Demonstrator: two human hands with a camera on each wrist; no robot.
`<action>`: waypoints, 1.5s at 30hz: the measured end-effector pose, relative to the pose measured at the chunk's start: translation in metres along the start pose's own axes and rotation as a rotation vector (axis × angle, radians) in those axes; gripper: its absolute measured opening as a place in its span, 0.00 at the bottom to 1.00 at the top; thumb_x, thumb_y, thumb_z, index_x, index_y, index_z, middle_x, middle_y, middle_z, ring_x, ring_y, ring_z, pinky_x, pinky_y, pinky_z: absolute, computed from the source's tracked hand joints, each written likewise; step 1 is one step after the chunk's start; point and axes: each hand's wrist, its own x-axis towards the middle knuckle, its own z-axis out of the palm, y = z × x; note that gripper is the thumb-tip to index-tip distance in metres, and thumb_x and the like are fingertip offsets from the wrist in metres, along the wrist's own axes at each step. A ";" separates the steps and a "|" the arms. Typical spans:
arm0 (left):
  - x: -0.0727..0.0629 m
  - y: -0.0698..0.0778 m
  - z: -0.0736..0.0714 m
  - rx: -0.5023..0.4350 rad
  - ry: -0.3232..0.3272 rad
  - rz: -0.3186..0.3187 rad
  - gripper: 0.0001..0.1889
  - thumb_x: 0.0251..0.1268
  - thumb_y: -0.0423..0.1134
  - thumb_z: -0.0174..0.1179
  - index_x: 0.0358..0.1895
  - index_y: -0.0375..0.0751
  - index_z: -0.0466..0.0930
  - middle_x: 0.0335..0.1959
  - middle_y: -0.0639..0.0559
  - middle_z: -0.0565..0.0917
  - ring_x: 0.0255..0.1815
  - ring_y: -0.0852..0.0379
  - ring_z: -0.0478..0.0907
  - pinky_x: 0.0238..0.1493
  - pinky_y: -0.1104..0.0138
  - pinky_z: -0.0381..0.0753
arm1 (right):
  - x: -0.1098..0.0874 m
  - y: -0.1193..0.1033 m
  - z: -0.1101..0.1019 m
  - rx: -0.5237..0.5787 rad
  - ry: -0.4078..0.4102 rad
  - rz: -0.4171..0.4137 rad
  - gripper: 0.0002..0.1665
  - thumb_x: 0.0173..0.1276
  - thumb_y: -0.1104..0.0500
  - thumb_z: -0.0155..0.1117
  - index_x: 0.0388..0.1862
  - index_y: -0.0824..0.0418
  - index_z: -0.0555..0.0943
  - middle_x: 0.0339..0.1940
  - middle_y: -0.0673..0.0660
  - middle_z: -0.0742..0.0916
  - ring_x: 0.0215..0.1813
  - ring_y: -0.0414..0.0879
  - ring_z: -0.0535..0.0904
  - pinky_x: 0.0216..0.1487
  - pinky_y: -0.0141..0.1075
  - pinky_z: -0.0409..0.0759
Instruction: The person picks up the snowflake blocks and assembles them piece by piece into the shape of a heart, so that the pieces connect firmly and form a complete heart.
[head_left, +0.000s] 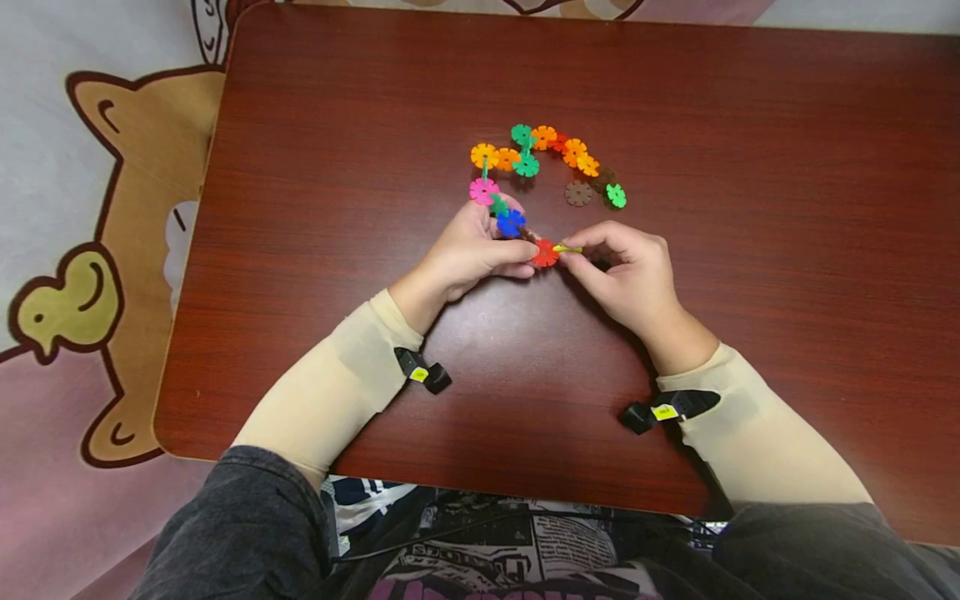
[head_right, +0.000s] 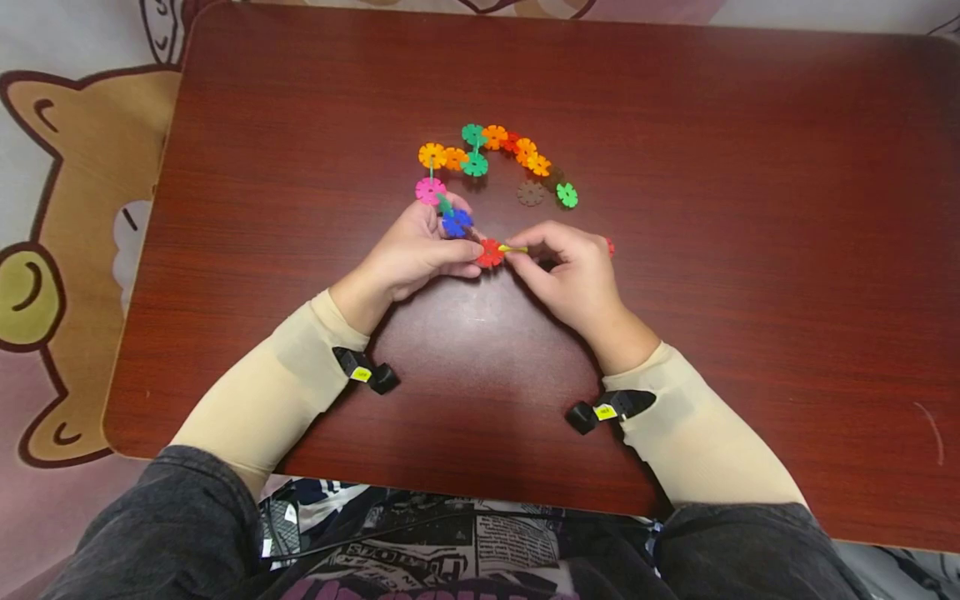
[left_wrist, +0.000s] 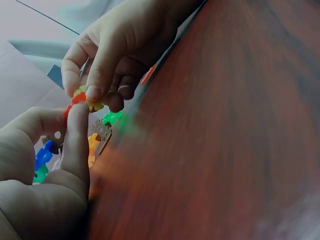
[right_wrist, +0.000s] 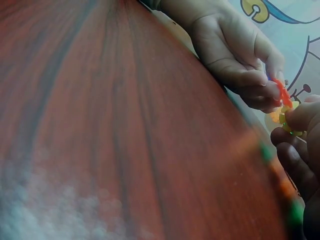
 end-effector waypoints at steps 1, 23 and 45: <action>0.000 0.001 0.000 -0.002 -0.005 -0.009 0.21 0.67 0.12 0.60 0.55 0.33 0.65 0.35 0.38 0.86 0.29 0.49 0.88 0.31 0.61 0.93 | 0.000 0.000 0.000 -0.001 -0.002 0.002 0.13 0.55 0.79 0.81 0.36 0.68 0.90 0.34 0.58 0.93 0.36 0.32 0.86 0.40 0.25 0.85; 0.003 0.001 0.001 -0.030 0.000 -0.022 0.15 0.72 0.14 0.57 0.48 0.35 0.67 0.37 0.39 0.86 0.30 0.51 0.88 0.38 0.62 0.93 | -0.002 0.001 -0.006 0.006 -0.031 0.046 0.09 0.58 0.75 0.77 0.36 0.72 0.84 0.30 0.59 0.90 0.30 0.35 0.82 0.32 0.25 0.82; 0.003 -0.002 0.002 0.061 -0.015 0.045 0.12 0.71 0.15 0.59 0.46 0.31 0.71 0.37 0.35 0.88 0.31 0.51 0.89 0.39 0.60 0.93 | 0.000 0.002 -0.006 -0.031 -0.016 0.041 0.09 0.59 0.75 0.78 0.39 0.70 0.89 0.32 0.59 0.92 0.31 0.33 0.82 0.35 0.24 0.84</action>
